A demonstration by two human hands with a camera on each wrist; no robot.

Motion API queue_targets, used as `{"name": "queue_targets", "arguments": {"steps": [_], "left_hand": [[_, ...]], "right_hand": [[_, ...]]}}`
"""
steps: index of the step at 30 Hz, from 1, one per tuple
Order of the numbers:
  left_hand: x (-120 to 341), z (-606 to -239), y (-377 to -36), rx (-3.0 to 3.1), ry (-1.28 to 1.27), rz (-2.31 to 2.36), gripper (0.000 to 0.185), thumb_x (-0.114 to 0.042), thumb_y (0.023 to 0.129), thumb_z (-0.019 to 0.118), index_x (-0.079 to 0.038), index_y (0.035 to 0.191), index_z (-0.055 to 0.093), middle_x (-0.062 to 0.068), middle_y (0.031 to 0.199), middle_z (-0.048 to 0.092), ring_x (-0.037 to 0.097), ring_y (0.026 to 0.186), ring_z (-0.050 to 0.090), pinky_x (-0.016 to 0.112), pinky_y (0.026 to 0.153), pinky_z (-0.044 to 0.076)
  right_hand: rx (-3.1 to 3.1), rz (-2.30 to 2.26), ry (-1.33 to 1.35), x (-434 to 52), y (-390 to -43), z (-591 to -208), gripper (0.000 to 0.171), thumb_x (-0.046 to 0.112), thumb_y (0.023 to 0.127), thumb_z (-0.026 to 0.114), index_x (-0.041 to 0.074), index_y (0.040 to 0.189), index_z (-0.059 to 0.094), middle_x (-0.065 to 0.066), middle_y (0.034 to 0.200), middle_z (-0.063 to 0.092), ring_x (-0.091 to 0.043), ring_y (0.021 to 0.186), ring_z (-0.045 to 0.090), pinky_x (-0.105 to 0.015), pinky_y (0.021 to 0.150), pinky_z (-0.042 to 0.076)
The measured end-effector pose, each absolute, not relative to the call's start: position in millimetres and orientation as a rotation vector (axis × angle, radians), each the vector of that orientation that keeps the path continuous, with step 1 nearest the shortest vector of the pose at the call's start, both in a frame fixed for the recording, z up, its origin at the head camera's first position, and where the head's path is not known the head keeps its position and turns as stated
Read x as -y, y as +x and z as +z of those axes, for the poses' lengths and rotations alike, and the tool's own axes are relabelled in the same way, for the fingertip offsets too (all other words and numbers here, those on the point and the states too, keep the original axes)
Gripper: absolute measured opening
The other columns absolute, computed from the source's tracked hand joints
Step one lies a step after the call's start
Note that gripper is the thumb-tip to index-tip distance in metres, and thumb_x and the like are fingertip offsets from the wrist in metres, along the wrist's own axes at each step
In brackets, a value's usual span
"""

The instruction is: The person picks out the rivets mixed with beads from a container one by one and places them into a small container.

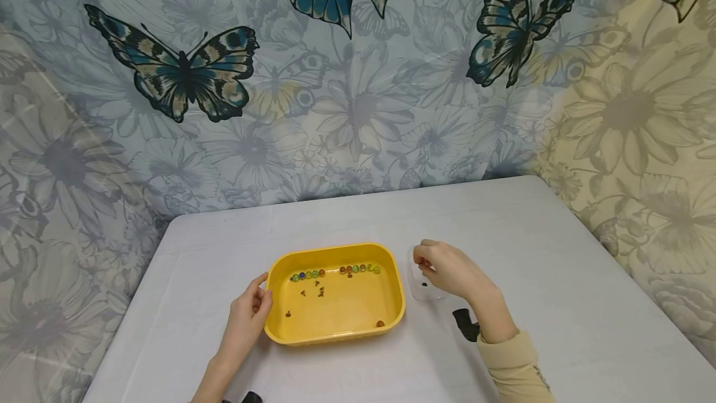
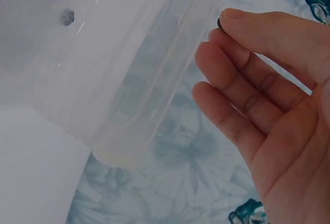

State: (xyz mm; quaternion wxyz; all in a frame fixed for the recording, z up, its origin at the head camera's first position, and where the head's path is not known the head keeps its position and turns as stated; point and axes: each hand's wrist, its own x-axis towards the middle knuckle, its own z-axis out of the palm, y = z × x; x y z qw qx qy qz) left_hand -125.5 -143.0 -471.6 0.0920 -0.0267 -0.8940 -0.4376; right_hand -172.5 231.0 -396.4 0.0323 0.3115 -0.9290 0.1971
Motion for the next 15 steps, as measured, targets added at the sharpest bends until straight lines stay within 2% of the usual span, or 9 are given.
{"name": "queue_targets", "arguments": {"steps": [15], "left_hand": [[142.4,-471.3,-126.0,2.654,-0.073,-1.287,0.039,-0.003,0.09,0.054,0.004,0.128,0.049,-0.002,0.07,0.046,0.007,0.058,0.041,0.019,0.05,0.038]], "right_hand": [[2.839,0.549,0.912,-233.8,-168.8,-396.8,0.02,-0.006,0.075,0.069,0.012,0.08,0.061,0.006,0.078,0.053,-0.009,0.07,0.05,-0.024,0.062,0.047]]}}
